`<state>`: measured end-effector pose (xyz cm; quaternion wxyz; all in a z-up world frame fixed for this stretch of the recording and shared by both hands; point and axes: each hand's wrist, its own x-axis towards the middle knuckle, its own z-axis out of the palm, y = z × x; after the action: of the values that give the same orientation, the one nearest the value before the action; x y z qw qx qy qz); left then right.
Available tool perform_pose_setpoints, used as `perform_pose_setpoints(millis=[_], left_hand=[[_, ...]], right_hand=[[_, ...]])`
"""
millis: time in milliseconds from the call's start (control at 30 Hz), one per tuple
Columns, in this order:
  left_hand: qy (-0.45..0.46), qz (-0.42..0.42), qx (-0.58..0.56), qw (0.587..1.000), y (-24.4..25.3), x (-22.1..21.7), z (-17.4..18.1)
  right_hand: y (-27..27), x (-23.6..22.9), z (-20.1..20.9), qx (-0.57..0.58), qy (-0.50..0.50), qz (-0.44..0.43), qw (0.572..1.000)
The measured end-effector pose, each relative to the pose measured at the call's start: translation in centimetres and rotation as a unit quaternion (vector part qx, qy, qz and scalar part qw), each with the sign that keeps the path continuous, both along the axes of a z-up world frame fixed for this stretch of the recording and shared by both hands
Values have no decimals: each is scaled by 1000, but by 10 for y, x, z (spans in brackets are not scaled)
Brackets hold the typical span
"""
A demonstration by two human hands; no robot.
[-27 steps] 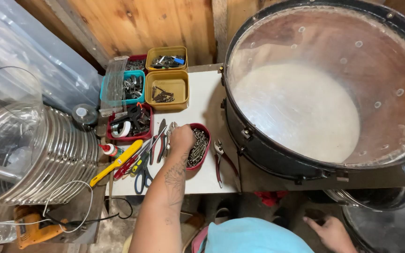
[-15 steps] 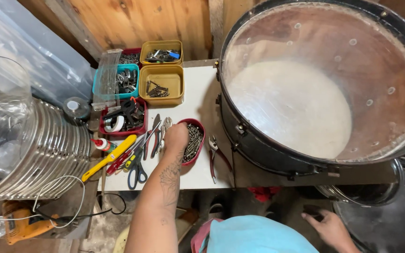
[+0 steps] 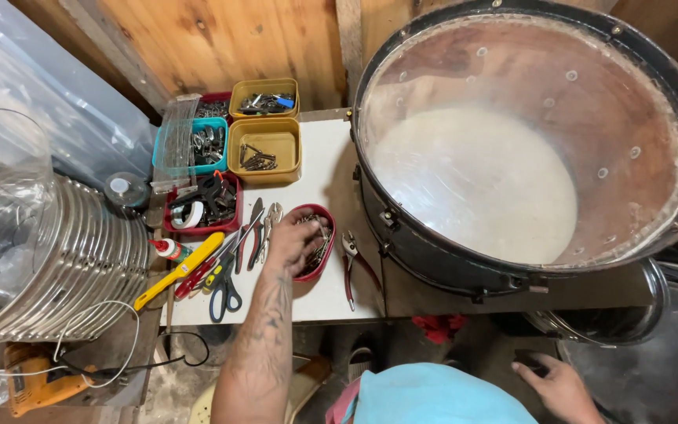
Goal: The person secures a transparent drum head onto a metal drum shell using a wrench and pliers. They tighten the tension rods around the rim of the drum to fasten the head in place.
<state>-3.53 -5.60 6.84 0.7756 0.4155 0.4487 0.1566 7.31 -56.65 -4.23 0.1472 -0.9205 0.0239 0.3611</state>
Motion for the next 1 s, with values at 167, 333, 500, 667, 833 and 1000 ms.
perform_pose_setpoints(millis=[167, 333, 500, 667, 833, 1000], left_hand=[[-116, -41, -18, 992, -34, -9, -5], [-171, -73, -28, 982, -58, -19, 3], [-58, -61, 136, 987, -59, -28, 20], [219, -30, 319, 921, -14, -48, 4], [276, -57, 307, 909, -5, -43, -6], [327, -88, 435, 834, 45, -17, -75]], right_hand=[[1, 7, -15, 38, -23, 25, 999], [4, 15, -16, 47, -19, 28, 998], [-5, 22, -38, 12, -29, 66, 997], [-14, 24, -50, 19, -47, 84, 995], [-14, 22, -54, 28, -31, 68, 997], [-23, 18, -68, 105, -52, 56, 992]])
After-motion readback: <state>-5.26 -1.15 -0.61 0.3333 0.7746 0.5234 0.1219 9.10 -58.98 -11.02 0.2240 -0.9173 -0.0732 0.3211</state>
